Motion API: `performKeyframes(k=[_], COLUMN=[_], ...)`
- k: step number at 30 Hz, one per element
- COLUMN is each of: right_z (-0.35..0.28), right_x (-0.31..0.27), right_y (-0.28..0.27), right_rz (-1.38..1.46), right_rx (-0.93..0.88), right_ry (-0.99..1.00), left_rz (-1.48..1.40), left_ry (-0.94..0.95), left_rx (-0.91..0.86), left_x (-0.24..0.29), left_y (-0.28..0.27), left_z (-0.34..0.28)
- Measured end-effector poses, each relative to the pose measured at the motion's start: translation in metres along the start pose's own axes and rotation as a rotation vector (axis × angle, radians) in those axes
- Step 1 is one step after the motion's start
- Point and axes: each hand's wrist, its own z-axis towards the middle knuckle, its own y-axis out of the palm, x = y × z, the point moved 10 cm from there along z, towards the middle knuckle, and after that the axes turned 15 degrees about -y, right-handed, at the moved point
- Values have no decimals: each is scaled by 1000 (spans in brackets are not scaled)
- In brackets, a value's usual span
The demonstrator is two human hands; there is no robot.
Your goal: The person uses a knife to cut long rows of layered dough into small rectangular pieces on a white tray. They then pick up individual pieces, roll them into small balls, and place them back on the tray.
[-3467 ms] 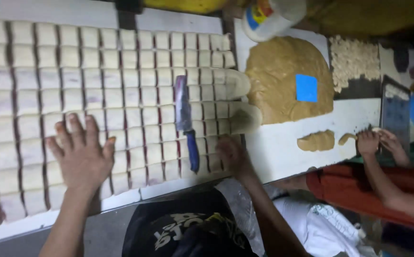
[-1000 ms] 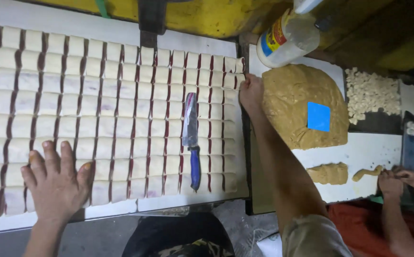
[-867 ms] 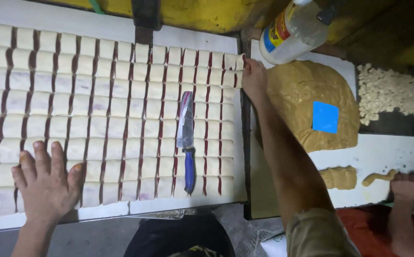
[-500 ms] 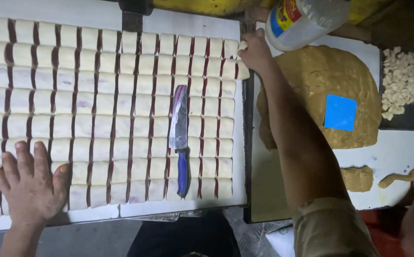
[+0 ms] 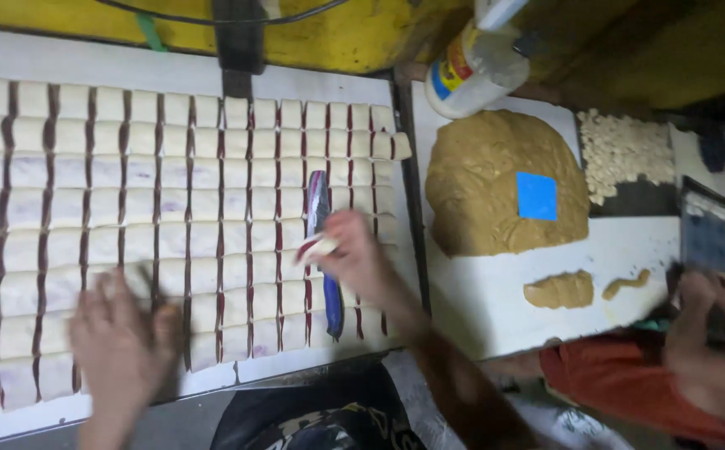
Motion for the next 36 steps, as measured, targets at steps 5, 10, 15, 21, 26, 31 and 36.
performKeyframes(k=[5,10,15,21,26,31,36], right_z=[-48,-48,-57,-61,-62,-69,-82], right_x=[-13,18,56,36,3,23,38], right_y=[99,87,75,55,63,61,67], right_rz=[279,205,247,291,365,333,275], right_rx=[-200,-132,-56,-31,-59,-54,-93], right_ry=[38,-197,39,63,-115,-54,-42], left_rz=[-753,-901,-940,-1027,-1072,-1192,-1136], left_ry=[-126,-268,-123,-24,-73,-101,-101], left_rx=[-668,-791,-775,-800,-793,-856,-750], left_x=[84,82,104,115,114,120,108], left_y=[30,68,34,22,27,24,56], left_z=[-50,-51,-54,-43,-45,-60,-60])
